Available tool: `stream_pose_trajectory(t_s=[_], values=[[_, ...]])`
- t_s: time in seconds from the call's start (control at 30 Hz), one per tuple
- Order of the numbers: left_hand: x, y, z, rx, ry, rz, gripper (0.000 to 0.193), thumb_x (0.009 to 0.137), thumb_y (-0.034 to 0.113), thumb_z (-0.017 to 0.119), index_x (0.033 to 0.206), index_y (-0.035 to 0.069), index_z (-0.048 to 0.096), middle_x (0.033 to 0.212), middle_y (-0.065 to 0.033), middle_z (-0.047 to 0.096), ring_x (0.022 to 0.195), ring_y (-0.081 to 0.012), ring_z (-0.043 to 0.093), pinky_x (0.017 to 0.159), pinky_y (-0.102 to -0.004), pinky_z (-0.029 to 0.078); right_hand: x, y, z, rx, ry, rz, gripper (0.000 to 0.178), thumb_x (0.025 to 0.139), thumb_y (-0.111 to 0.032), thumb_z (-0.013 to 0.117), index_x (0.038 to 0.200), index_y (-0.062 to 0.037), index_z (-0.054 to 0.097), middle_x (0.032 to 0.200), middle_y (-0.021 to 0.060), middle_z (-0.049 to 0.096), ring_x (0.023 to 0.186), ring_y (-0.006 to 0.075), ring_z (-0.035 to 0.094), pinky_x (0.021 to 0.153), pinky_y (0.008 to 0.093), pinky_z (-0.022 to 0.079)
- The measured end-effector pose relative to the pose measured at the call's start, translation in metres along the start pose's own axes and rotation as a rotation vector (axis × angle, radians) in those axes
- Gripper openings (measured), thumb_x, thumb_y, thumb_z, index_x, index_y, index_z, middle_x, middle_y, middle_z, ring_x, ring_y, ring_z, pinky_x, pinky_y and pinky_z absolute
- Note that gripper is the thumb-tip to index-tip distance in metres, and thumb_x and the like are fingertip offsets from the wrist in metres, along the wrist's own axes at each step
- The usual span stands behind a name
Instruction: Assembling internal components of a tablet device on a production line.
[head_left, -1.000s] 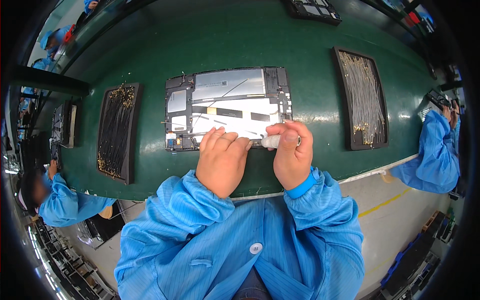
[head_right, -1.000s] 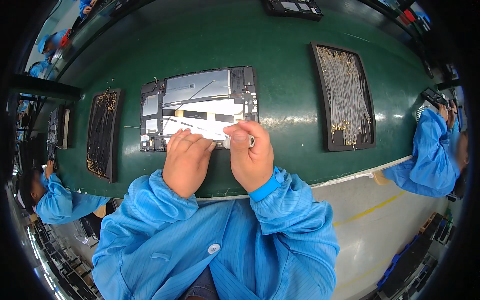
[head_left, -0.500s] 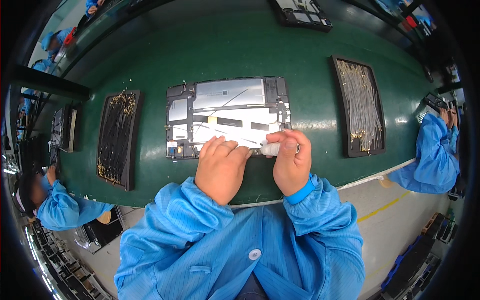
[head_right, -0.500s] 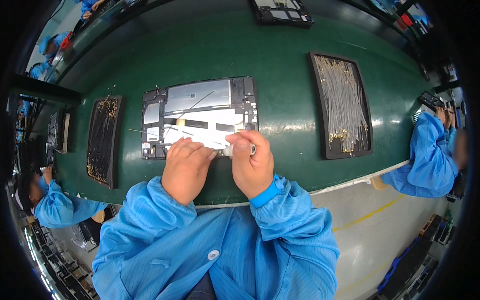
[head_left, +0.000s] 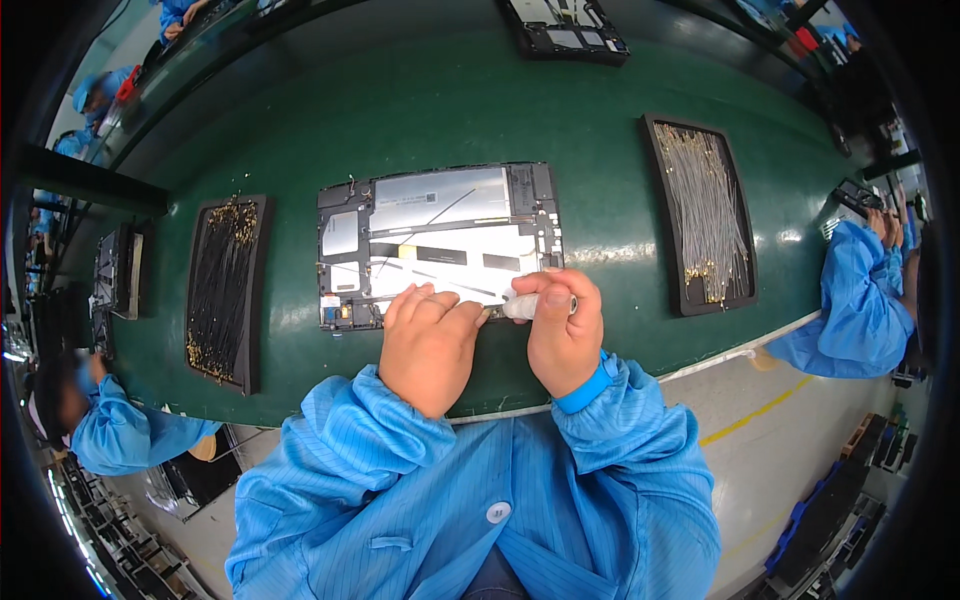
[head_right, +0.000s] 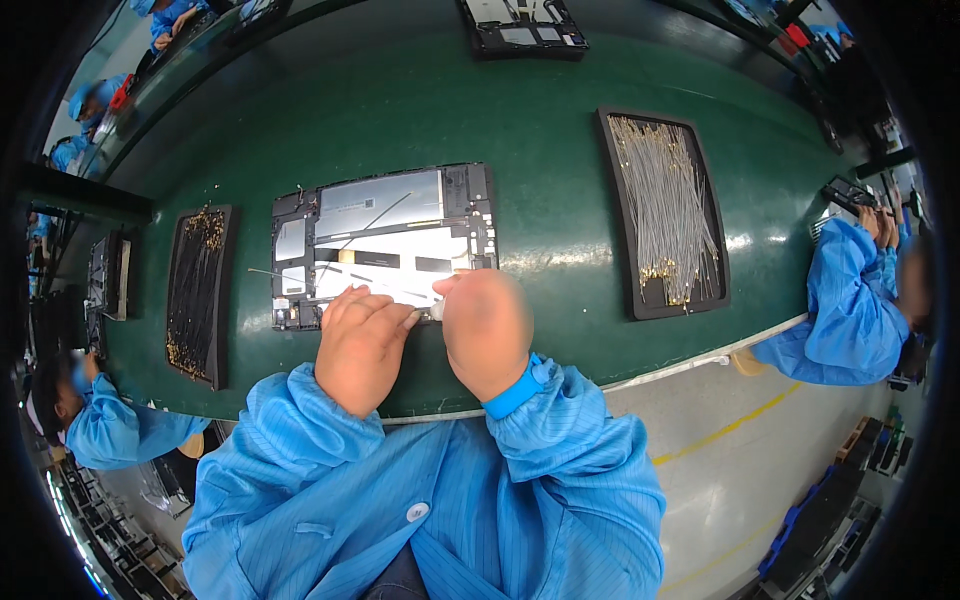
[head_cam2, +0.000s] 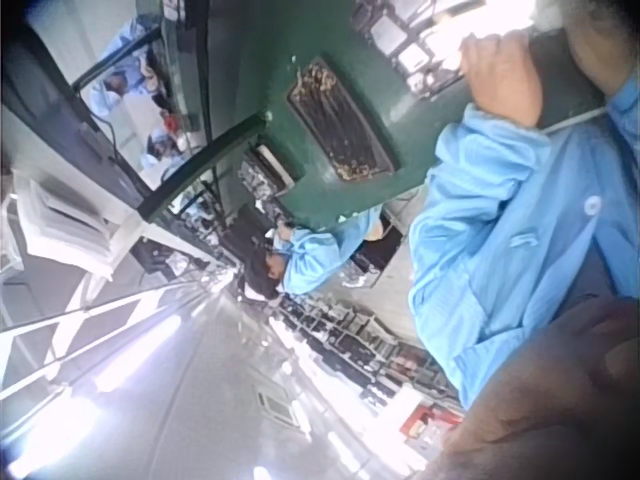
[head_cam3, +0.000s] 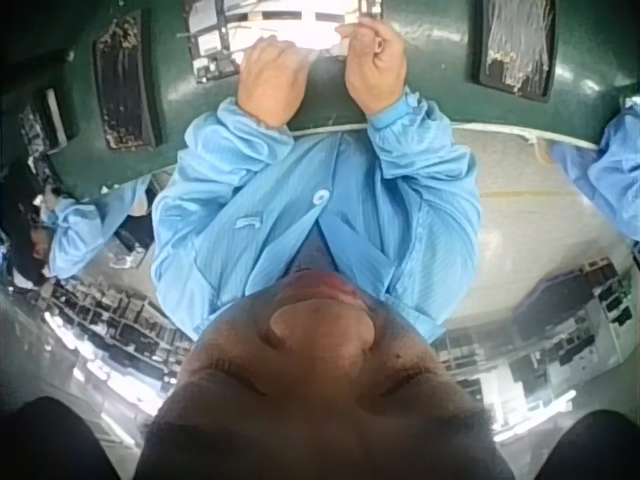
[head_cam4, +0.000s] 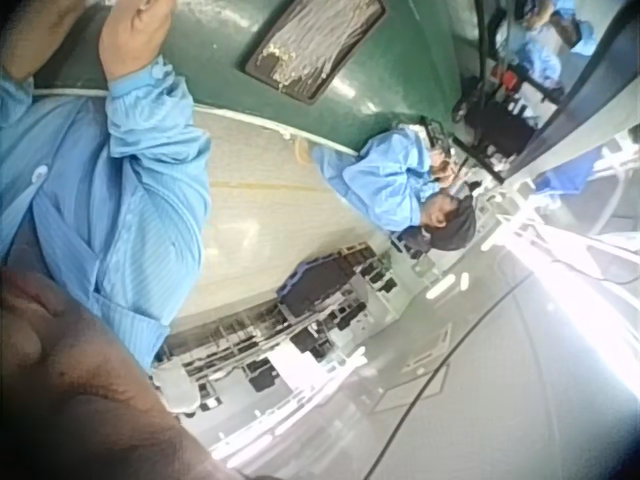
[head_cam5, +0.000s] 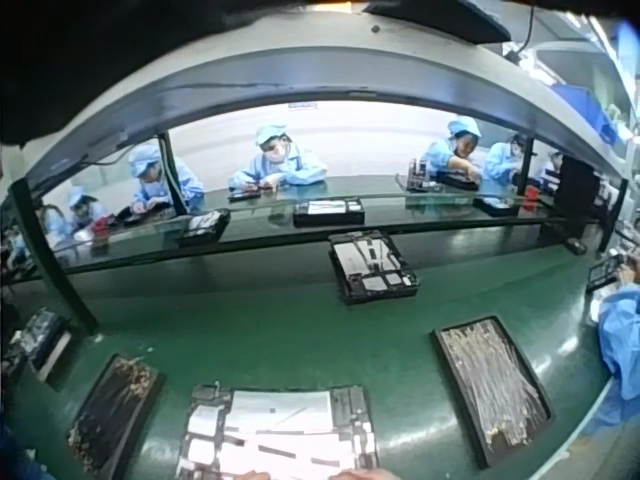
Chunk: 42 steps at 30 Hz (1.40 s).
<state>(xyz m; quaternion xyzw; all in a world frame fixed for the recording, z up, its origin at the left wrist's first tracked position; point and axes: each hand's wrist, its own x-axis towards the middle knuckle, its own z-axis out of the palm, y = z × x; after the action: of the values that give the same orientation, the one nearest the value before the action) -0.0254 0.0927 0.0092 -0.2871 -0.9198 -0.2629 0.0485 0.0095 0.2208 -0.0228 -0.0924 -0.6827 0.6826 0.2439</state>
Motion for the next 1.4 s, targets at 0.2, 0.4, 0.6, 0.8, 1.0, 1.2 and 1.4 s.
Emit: stream_pose_trajectory(t_s=[0.2, 0.4, 0.6, 0.8, 1.0, 1.2, 1.4], values=[[0.0, -0.001, 0.0, 0.014, -0.013, -0.012, 0.012, 0.067, 0.01, 0.059, 0.078, 0.007, 0.058, 0.081, -0.0073, 0.055, 0.085, -0.0282, 0.048, 0.084, -0.0396, 0.033, 0.001, 0.0, 0.002, -0.003, -0.009, -0.009, 0.025, 0.083, -0.024, 0.043, 0.094, -0.0012, 0.04, 0.079, 0.01, 0.058, 0.068, 0.0144, 0.053, 0.061, 0.0252, 0.043], [0.0, -0.001, 0.0, 0.016, -0.013, -0.016, 0.012, 0.067, 0.01, 0.058, 0.079, 0.007, 0.058, 0.081, -0.0074, 0.055, 0.085, -0.0281, 0.049, 0.084, -0.0397, 0.033, 0.0, -0.001, 0.002, 0.006, -0.013, -0.005, 0.024, 0.083, -0.023, 0.044, 0.094, -0.0018, 0.04, 0.08, 0.0099, 0.058, 0.069, 0.0144, 0.053, 0.062, 0.0254, 0.043], [-0.001, -0.001, 0.0, 0.016, -0.002, -0.005, 0.012, 0.067, 0.01, 0.059, 0.078, 0.006, 0.057, 0.08, -0.0074, 0.055, 0.084, -0.0285, 0.049, 0.083, -0.0398, 0.034, 0.0, 0.0, 0.001, 0.037, -0.047, -0.015, 0.024, 0.083, -0.023, 0.044, 0.094, -0.0022, 0.039, 0.08, 0.0098, 0.058, 0.07, 0.0147, 0.053, 0.062, 0.0256, 0.043], [0.0, -0.005, 0.001, -0.002, 0.022, 0.009, 0.012, 0.067, 0.01, 0.059, 0.078, 0.006, 0.057, 0.079, -0.0079, 0.055, 0.083, -0.0285, 0.049, 0.083, -0.0398, 0.034, 0.002, 0.001, 0.0, 0.011, -0.065, -0.018, 0.024, 0.083, -0.023, 0.043, 0.094, -0.002, 0.039, 0.08, 0.0098, 0.057, 0.07, 0.0144, 0.053, 0.063, 0.0255, 0.043], [-0.003, -0.005, 0.002, -0.013, 0.013, -0.003, 0.012, 0.067, 0.01, 0.059, 0.077, 0.006, 0.057, 0.079, -0.0077, 0.055, 0.083, -0.0285, 0.049, 0.082, -0.0401, 0.034, 0.001, -0.006, 0.002, 0.085, -0.004, 0.073, 0.025, 0.084, -0.025, 0.042, 0.094, -0.0017, 0.039, 0.08, 0.0093, 0.057, 0.068, 0.0127, 0.053, 0.061, 0.0239, 0.043], [-0.001, -0.004, 0.001, 0.009, 0.008, 0.003, 0.012, 0.066, 0.01, 0.059, 0.078, 0.007, 0.058, 0.08, -0.0073, 0.056, 0.084, -0.0283, 0.049, 0.082, -0.0398, 0.034, 0.001, 0.0, 0.0, 0.022, -0.032, 0.003, 0.026, 0.084, -0.026, 0.041, 0.093, -0.0016, 0.039, 0.08, 0.0088, 0.057, 0.068, 0.0119, 0.052, 0.06, 0.023, 0.043], [0.0, -0.001, 0.001, 0.029, -0.001, -0.008, 0.012, 0.066, 0.011, 0.06, 0.078, 0.007, 0.058, 0.08, -0.0075, 0.056, 0.084, -0.0283, 0.05, 0.082, -0.0395, 0.035, 0.002, 0.002, -0.002, 0.016, -0.049, 0.007, 0.024, 0.083, -0.024, 0.042, 0.092, -0.0017, 0.04, 0.08, 0.0096, 0.057, 0.069, 0.0142, 0.053, 0.062, 0.0251, 0.043]])
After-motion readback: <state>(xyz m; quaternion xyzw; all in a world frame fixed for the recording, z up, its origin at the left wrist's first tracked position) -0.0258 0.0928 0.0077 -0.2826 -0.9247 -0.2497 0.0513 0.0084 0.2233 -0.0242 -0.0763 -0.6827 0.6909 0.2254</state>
